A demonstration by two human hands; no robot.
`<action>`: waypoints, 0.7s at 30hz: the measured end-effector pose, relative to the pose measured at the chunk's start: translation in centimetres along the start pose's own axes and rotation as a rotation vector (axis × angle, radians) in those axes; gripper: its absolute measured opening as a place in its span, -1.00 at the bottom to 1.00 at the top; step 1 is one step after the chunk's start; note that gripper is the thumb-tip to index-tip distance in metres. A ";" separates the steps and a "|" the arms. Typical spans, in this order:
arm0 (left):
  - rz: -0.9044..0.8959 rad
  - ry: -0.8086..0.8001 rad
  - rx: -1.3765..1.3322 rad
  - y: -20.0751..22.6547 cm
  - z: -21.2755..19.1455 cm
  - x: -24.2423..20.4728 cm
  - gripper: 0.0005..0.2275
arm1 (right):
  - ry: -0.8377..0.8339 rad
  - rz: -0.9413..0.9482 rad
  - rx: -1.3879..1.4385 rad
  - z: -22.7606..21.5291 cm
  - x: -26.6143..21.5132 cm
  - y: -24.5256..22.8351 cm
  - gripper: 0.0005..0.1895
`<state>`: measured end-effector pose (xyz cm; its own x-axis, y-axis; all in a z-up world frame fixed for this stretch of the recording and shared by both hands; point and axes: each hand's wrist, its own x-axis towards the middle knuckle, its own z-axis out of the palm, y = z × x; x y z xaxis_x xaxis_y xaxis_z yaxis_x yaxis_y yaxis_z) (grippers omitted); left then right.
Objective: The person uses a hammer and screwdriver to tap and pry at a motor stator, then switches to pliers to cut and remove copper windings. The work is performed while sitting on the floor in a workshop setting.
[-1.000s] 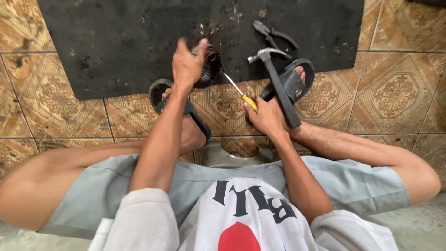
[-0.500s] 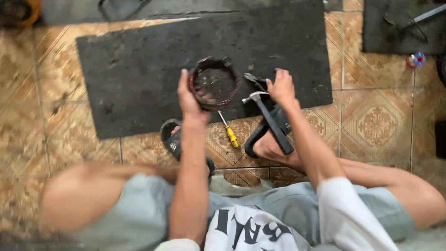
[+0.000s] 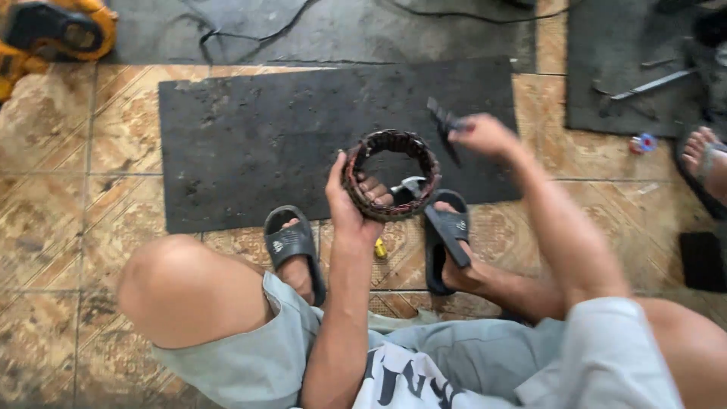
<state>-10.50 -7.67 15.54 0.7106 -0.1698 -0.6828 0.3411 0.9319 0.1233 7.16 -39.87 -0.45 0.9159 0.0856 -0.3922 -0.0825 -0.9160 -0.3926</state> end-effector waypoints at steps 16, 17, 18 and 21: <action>0.094 -0.365 -0.305 -3.0 3.7 -7.0 -0.61 | -0.081 -0.733 1.568 -22.8 -28.8 -11.7 -0.55; 0.109 -0.348 -0.331 -3.7 3.3 -7.7 -0.60 | -0.027 -0.657 1.669 -22.3 -29.8 -10.2 -0.31; 0.110 -0.340 -0.331 -3.7 3.3 -8.6 -0.60 | -0.029 -0.650 1.674 -22.3 -30.0 -10.7 -0.31; 0.253 -0.404 -0.315 -4.8 2.7 -9.5 -0.62 | 0.399 -0.644 1.022 -22.7 -30.1 -12.1 -0.48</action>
<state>-17.22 -11.40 23.34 0.9464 0.0194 -0.3226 -0.0259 0.9995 -0.0159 -10.44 -40.23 35.03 0.9424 0.1143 0.3142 0.3184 -0.0198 -0.9478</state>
